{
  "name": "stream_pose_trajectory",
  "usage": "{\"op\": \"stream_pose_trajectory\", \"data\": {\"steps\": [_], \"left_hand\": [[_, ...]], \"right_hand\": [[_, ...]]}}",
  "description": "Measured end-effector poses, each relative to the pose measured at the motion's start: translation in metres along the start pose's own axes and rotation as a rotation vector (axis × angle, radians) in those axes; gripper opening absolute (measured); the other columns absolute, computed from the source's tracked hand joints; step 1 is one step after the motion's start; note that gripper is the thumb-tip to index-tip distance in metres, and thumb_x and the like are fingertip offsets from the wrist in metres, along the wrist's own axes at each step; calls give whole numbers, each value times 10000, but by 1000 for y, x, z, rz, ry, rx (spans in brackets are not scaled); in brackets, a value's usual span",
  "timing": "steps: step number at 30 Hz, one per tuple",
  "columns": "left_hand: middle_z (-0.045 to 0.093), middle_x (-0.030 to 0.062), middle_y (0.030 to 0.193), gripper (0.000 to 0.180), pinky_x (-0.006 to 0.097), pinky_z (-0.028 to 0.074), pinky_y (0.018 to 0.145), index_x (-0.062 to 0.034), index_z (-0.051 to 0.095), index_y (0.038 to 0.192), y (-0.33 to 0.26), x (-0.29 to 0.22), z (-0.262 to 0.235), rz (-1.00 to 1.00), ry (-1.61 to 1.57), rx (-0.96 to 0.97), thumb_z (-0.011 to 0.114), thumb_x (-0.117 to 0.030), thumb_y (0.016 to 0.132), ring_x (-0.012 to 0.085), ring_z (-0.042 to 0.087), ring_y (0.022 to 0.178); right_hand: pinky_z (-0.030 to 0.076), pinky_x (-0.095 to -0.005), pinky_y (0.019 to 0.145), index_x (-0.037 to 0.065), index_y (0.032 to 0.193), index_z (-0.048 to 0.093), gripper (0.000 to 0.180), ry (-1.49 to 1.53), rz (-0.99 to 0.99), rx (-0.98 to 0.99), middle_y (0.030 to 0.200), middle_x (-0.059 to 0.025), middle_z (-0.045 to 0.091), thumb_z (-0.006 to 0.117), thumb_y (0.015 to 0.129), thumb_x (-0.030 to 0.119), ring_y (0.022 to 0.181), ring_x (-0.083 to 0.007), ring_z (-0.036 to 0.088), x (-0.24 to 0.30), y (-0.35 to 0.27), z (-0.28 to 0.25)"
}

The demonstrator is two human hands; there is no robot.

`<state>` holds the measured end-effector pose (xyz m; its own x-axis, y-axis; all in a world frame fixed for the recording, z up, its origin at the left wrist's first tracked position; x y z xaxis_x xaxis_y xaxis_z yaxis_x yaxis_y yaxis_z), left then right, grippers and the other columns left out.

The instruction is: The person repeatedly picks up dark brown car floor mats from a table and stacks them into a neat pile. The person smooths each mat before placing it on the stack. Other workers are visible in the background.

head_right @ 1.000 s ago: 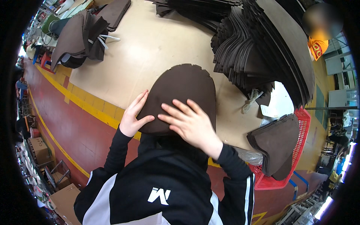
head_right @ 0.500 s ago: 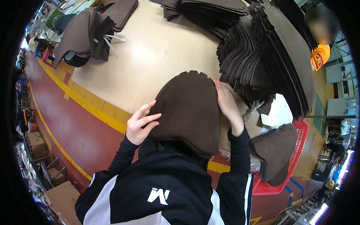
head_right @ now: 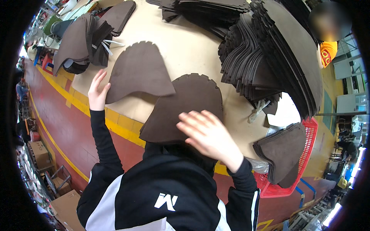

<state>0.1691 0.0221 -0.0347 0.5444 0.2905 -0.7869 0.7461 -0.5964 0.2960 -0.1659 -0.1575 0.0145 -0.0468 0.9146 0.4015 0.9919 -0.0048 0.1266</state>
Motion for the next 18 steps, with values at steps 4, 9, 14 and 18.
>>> {"op": "stream_pose_trajectory", "data": {"steps": [4,9,14,18], "left_hand": [[623,154,1333,401,363,414,1090,-7,638,1278,-34,-16,20,-51,-167,13,669,-38,879,259,570,1268],[382,181,1570,795,429,249,1201,-31,408,1504,-110,-89,103,97,32,425,781,-175,816,362,303,1481],[356,170,1576,971,520,255,1183,-32,324,1537,-127,-105,123,106,130,430,820,-366,772,419,254,1485],[401,154,1557,892,478,276,1185,-20,378,1506,-122,-115,115,101,87,417,827,-214,760,394,293,1477]], "right_hand": [[350,-440,1150,248,1404,558,493,-64,-70,81,1505,22,494,642,926,333,1369,-195,476,10,16,42],[274,-456,1186,325,1429,537,501,-162,20,3,1532,39,464,615,935,329,1404,-194,432,-29,45,34],[238,-483,1203,259,1479,482,466,-182,223,19,1578,-28,398,488,1017,318,1464,-291,342,-92,64,18],[280,-413,1186,188,1531,394,477,329,445,-106,1536,-202,418,398,1074,323,1455,-352,347,-145,53,13]]}}
Point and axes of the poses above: each hand's wrist, its own y-axis towards the middle knuckle, its own z-axis out of the palm, x = y × z, the point moved 8 cm from there along y, towards the middle knuckle
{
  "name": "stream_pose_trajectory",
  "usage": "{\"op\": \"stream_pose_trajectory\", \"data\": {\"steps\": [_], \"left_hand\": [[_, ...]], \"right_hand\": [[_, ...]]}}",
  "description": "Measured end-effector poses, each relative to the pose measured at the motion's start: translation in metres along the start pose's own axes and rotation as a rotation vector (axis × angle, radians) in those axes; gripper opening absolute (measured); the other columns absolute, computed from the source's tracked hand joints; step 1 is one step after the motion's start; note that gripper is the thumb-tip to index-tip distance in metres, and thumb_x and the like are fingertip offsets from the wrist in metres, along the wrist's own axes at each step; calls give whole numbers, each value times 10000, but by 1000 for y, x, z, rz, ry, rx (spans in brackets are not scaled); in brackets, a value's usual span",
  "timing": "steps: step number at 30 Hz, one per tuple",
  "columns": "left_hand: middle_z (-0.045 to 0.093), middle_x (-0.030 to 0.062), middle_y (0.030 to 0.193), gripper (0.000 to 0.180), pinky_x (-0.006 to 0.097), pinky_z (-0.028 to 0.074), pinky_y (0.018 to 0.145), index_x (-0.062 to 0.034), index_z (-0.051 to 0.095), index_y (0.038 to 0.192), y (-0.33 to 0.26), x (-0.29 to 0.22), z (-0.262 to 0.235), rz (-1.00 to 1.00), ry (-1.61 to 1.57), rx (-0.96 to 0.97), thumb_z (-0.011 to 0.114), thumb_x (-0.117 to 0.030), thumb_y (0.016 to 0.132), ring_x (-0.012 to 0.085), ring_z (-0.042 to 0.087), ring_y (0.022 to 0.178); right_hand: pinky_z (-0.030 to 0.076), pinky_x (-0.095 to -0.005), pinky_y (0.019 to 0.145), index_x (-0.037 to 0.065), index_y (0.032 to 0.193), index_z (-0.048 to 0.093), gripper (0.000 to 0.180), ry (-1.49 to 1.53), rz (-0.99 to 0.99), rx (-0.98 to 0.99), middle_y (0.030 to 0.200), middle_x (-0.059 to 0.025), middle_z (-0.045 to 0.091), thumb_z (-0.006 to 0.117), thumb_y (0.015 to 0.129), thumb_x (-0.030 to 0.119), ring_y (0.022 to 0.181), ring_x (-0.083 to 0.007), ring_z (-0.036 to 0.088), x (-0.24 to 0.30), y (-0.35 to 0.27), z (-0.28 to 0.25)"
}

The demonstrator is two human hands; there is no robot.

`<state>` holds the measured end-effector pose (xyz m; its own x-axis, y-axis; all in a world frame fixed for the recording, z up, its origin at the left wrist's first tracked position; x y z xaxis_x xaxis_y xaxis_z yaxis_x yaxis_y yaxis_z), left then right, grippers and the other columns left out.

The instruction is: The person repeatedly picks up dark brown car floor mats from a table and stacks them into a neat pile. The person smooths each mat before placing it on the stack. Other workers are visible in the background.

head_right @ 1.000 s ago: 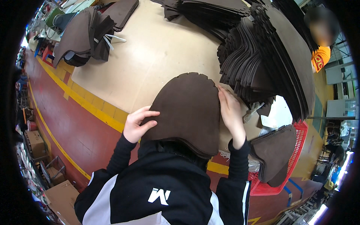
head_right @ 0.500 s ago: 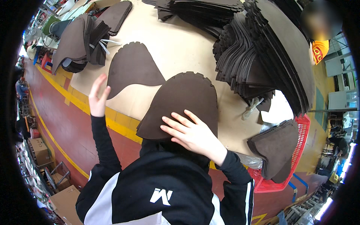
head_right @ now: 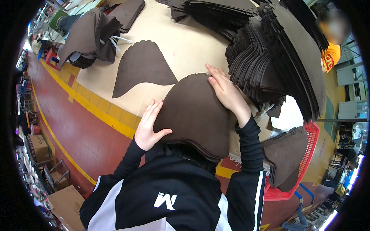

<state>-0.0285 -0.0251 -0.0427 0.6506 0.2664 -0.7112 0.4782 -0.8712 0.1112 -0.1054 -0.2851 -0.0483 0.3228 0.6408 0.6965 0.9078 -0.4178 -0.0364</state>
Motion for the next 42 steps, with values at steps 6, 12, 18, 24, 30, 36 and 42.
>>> {"op": "stream_pose_trajectory", "data": {"steps": [6,12,18,24,30,36,42], "left_hand": [[614,167,1339,633,385,425,1071,-16,513,1426,4,-9,-12,-40,-286,7,729,-15,831,354,568,1270],[611,150,1374,511,286,419,1061,18,570,1376,26,62,-65,-117,-696,-271,675,43,877,183,572,1266],[535,162,1451,523,355,364,1134,13,539,1398,40,129,-131,-157,-72,-602,668,-5,892,238,503,1341],[452,168,1524,601,407,325,1162,-31,514,1437,25,56,-50,-49,-149,-276,710,-123,876,310,413,1423],[440,197,1505,775,416,330,1156,-16,462,1457,16,4,13,-47,-121,-27,807,-212,792,356,402,1409],[491,177,1454,797,402,373,1121,-15,471,1443,23,12,3,-105,-120,-39,827,-220,760,350,467,1339],[429,157,1545,715,380,299,1178,-1,425,1481,30,52,8,-231,-609,106,753,-251,896,254,401,1431]], "right_hand": [[374,-358,1114,102,1515,399,489,53,173,-176,1392,-227,565,393,1079,322,1319,-376,520,-13,-53,-15],[443,-414,1060,5,1337,581,410,-220,-109,-394,1356,-186,601,606,949,135,1256,-347,571,44,-100,-39],[400,-449,1114,142,1383,567,589,-378,-406,22,1444,-85,545,737,825,223,1308,-275,534,107,-106,8],[331,-447,1163,312,1429,535,494,-498,-467,141,1523,23,478,617,943,341,1384,-196,462,97,-80,66],[264,-490,1189,291,1490,457,481,-593,-247,-11,1572,-5,409,466,1023,403,1436,-231,394,51,-22,28],[306,-421,1178,118,1506,418,497,-222,-80,-129,1552,-137,414,456,1053,319,1456,-308,363,22,-20,-3],[331,-358,1160,-3,1411,515,462,742,301,-356,1447,-145,540,472,1064,297,1399,-225,450,-72,-106,1]]}}
Point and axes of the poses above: each hand's wrist, its own y-axis towards the middle knuckle, its own z-axis out of the palm, x = y × z, the point moved 8 cm from there along y, towards the middle knuckle
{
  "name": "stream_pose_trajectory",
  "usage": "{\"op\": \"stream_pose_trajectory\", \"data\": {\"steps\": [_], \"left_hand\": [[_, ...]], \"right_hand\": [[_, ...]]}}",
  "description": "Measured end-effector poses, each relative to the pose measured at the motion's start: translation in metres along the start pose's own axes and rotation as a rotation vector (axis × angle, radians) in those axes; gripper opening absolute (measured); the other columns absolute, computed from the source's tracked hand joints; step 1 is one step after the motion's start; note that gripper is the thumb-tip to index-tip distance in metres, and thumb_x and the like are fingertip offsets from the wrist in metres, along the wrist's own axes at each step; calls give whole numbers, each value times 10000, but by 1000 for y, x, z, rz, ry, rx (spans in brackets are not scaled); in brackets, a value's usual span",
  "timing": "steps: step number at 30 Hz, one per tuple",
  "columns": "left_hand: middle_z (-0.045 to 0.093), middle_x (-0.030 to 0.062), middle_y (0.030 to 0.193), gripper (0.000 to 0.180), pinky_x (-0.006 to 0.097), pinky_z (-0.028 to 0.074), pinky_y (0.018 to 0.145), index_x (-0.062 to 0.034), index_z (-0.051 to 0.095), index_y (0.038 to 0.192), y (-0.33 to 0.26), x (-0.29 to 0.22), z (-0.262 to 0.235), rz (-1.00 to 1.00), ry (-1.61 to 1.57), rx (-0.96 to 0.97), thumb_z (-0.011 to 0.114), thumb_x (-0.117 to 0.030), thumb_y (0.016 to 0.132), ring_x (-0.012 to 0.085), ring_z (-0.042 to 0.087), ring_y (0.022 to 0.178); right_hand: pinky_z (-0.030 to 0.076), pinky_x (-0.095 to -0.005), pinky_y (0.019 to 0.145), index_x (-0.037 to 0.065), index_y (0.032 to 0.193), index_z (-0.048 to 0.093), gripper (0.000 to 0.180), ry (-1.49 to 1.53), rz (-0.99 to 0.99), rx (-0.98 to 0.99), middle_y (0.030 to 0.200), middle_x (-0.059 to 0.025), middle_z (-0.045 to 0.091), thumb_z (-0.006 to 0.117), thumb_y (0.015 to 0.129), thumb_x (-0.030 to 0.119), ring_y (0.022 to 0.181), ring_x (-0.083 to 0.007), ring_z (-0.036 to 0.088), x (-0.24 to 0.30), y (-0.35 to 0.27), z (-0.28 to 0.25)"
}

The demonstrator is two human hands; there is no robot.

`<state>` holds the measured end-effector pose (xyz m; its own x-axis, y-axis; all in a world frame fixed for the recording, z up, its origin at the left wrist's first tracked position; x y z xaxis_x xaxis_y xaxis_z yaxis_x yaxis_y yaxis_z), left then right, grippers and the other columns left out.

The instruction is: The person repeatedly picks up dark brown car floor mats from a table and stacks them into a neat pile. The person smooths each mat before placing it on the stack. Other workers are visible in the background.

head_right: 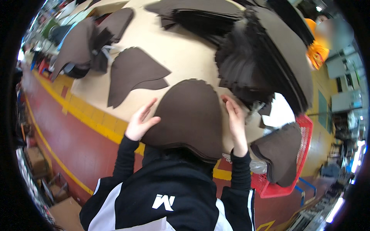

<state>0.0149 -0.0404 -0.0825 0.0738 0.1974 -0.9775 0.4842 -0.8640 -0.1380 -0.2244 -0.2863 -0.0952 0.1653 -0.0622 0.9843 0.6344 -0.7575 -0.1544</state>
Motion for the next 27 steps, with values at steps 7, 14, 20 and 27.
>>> {"op": "stream_pose_trajectory", "data": {"steps": [7,14,20,27], "left_hand": [[426,222,1508,738,390,303,1163,102,309,1504,5,45,-3,-96,-392,189,688,-90,901,292,416,1401],[483,176,1462,680,373,357,1123,79,364,1480,12,52,0,12,-409,303,636,-248,950,264,480,1336],[491,163,1438,629,422,411,1084,14,361,1489,3,65,-2,72,-490,359,546,-333,997,299,497,1301],[445,171,1466,655,419,376,1109,1,291,1527,-5,71,28,-126,-631,353,555,-286,1001,316,463,1331]], "right_hand": [[325,-397,1156,-47,1516,279,860,-313,-38,19,1484,-275,433,646,929,463,1390,-360,422,21,-27,53],[233,-364,1204,-30,1571,141,843,264,-23,65,1626,-214,226,523,1015,476,1502,-294,239,5,-23,31],[273,-434,1196,5,1579,82,1026,-425,-114,-41,1565,-308,269,616,914,576,1446,-417,320,19,-27,68],[197,-380,1226,-40,1560,170,832,-281,-108,142,1614,-260,218,405,1029,557,1498,-353,247,14,-19,37]]}}
Point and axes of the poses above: each hand's wrist, its own y-axis towards the middle knuckle, its own z-axis out of the palm, x = y × z, the point moved 8 cm from there along y, towards the middle knuckle
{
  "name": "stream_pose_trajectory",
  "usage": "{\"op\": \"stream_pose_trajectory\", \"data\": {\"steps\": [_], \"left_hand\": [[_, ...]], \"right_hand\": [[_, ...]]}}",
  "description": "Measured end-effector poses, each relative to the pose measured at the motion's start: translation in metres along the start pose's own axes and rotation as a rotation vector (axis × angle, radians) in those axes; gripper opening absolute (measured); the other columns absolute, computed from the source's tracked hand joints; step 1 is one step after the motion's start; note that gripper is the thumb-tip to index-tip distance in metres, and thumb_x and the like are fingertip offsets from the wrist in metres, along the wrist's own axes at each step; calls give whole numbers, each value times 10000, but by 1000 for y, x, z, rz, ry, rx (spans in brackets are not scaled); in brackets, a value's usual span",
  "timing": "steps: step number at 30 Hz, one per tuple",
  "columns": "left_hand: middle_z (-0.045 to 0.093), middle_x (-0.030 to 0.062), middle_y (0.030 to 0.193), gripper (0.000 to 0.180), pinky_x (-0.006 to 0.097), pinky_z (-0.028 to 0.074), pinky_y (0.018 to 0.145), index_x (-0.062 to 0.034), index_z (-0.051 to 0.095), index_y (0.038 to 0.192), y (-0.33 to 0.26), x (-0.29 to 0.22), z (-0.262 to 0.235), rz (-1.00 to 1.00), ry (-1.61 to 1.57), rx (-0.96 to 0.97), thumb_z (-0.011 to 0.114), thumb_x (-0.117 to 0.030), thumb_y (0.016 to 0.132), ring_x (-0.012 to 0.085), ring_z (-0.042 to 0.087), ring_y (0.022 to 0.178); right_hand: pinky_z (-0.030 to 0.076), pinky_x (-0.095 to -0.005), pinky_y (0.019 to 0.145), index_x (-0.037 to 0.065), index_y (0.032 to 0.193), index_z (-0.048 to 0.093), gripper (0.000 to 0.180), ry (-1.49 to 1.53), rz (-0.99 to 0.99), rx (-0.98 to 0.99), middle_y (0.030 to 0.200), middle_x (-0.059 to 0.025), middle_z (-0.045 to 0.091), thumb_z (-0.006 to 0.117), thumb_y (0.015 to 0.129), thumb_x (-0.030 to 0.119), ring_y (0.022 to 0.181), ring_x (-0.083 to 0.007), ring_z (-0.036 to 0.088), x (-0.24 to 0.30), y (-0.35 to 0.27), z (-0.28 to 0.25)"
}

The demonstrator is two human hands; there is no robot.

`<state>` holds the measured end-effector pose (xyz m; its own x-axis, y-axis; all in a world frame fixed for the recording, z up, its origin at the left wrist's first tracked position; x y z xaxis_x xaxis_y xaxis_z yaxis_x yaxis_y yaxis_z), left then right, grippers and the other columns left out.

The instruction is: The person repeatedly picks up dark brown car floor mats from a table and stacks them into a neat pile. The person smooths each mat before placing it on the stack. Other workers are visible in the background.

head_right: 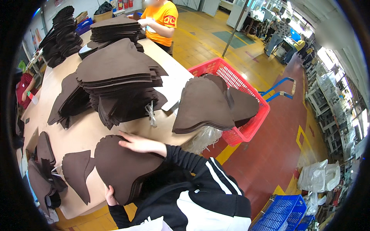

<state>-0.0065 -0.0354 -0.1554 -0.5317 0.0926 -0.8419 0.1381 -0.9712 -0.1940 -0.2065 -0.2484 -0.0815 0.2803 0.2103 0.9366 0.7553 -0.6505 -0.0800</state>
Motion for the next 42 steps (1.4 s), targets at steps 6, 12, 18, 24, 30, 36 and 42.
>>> {"op": "stream_pose_trajectory", "data": {"steps": [6,12,18,24,30,36,42], "left_hand": [[449,166,1474,696,427,382,1115,-11,327,1505,6,-12,27,-7,-269,93,519,-463,1012,312,463,1339],[525,155,1396,572,400,434,1067,11,389,1463,14,-18,-2,-56,97,70,537,-322,1023,283,538,1252],[508,158,1422,554,381,408,1087,25,367,1477,23,-36,5,-14,221,58,473,-322,1058,269,520,1278],[549,126,1349,554,342,450,1012,34,459,1419,23,-37,-35,-4,186,-120,598,-300,1000,225,571,1166],[629,70,1083,591,267,485,887,58,566,1265,11,-66,-17,182,681,-252,847,-87,766,144,605,972],[660,93,1015,544,277,520,834,95,592,1213,11,-63,-29,108,671,-371,852,-65,762,158,642,898],[697,145,1125,469,311,499,946,127,623,1193,10,-77,-4,107,513,-345,811,-13,787,184,642,1039]], "right_hand": [[300,-380,1187,-39,1497,333,718,-275,109,-263,1537,-264,357,440,1024,490,1448,-351,343,-15,3,-45],[191,-424,1225,-7,1580,55,917,-157,200,-141,1616,-313,115,356,1000,635,1513,-414,156,-5,-8,-7],[206,-428,1224,14,1574,168,900,-360,242,-137,1592,-300,226,412,979,643,1500,-405,207,7,-19,4],[131,-469,1232,-11,1576,123,880,-34,131,-410,1623,-295,126,416,1006,593,1524,-402,102,-12,-29,-29],[71,-545,1227,25,1587,-16,926,-360,135,-677,1640,-276,-44,448,1000,570,1509,-476,-26,-10,-41,-20],[65,-537,1225,29,1583,-59,913,-194,109,-306,1639,-279,-52,453,1015,527,1514,-463,-49,-16,-30,0],[145,-463,1230,18,1586,94,830,-326,157,-278,1629,-260,142,468,1014,489,1519,-417,100,3,-30,-3]]}}
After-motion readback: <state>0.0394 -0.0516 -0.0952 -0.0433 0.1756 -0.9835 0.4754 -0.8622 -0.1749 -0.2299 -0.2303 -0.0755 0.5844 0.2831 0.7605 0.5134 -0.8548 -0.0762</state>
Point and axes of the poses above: each hand's wrist, its own y-axis towards the middle knuckle, its own z-axis out of the palm, x = y × z, the point moved 8 cm from there along y, towards the middle knuckle
